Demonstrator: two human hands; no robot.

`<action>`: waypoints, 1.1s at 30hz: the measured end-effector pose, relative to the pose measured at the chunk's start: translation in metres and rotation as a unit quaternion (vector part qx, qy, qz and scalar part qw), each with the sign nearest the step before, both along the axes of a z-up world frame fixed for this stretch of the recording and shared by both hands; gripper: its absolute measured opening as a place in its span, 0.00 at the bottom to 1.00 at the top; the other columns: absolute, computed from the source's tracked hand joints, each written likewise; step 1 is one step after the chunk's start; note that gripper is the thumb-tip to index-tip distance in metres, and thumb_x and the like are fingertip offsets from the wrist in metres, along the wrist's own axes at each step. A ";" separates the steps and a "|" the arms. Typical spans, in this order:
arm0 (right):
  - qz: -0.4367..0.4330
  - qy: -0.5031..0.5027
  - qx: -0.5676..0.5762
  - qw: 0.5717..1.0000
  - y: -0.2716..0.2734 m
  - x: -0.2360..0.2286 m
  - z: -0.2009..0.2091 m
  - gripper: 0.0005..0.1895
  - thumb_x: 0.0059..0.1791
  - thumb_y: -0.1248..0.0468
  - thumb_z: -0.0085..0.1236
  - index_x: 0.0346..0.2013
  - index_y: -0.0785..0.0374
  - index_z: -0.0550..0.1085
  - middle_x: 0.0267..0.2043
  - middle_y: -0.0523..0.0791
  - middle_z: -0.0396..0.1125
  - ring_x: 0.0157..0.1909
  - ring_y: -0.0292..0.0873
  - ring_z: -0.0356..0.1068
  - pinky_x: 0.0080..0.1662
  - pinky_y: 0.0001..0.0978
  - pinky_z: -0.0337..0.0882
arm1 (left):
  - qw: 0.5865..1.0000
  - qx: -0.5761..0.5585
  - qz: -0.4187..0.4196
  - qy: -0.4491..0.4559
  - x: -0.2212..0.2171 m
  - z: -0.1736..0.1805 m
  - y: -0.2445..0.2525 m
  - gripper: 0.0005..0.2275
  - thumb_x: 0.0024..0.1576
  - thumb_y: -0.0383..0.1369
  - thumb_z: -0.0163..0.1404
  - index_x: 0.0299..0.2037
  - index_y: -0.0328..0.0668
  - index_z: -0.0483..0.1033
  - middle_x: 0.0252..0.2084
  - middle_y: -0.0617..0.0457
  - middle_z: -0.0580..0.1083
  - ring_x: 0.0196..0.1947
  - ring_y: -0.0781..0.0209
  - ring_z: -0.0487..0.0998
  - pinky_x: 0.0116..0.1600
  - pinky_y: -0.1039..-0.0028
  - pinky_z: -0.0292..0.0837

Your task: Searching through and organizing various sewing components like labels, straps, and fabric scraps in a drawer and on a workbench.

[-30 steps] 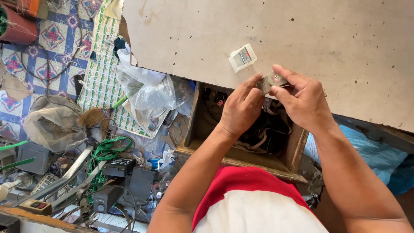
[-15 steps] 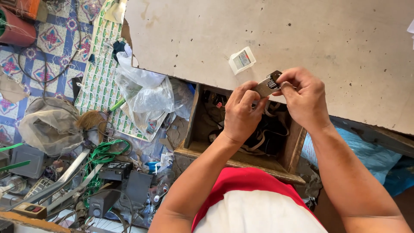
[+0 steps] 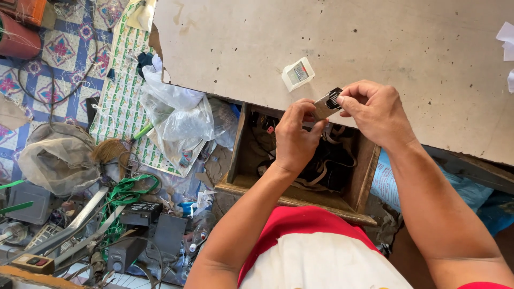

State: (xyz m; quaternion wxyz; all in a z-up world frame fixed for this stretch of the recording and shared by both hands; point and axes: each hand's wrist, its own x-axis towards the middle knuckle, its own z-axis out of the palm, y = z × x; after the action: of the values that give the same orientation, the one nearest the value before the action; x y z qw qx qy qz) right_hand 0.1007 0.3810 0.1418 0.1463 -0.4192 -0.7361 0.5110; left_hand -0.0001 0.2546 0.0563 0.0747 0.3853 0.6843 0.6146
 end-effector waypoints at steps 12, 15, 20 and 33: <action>-0.019 0.056 -0.219 0.974 0.015 -0.004 -0.011 0.05 0.50 0.74 0.54 0.35 0.76 0.77 0.32 0.58 0.72 0.36 0.46 0.76 0.41 0.43 0.82 | 0.865 0.013 -0.129 -0.485 -0.008 0.002 0.005 0.19 0.48 0.26 0.67 0.49 0.35 0.76 0.38 0.49 0.78 0.36 0.66 0.82 0.39 0.77 0.82; -0.005 0.083 -0.279 0.957 0.023 0.000 -0.023 0.08 0.52 0.73 0.51 0.36 0.77 0.77 0.34 0.60 0.73 0.36 0.48 0.77 0.42 0.47 0.82 | 0.864 0.010 -0.105 -0.492 -0.008 -0.008 0.008 0.12 0.53 0.27 0.64 0.45 0.35 0.77 0.34 0.50 0.79 0.32 0.67 0.83 0.35 0.78 0.81; 0.003 0.097 -0.322 0.942 0.028 0.004 -0.029 0.10 0.51 0.74 0.46 0.37 0.78 0.76 0.36 0.60 0.72 0.39 0.49 0.76 0.45 0.49 0.81 | 0.865 0.008 -0.088 -0.493 -0.009 -0.010 0.007 0.12 0.52 0.26 0.64 0.43 0.34 0.78 0.33 0.50 0.79 0.32 0.68 0.82 0.35 0.79 0.81; 0.015 0.104 -0.274 0.956 0.024 0.006 -0.041 0.11 0.47 0.79 0.46 0.40 0.81 0.76 0.37 0.62 0.71 0.42 0.52 0.75 0.45 0.51 0.81 | 0.857 0.014 -0.076 -0.509 -0.009 -0.011 0.006 0.13 0.52 0.25 0.64 0.45 0.34 0.77 0.36 0.48 0.80 0.34 0.67 0.82 0.38 0.78 0.82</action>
State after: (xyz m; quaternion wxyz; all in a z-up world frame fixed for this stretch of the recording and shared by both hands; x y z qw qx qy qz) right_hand 0.1066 0.4046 0.1008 0.0937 -0.3762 -0.5548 0.7361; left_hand -0.0090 0.2602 0.0448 0.4532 0.0704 0.5106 0.7273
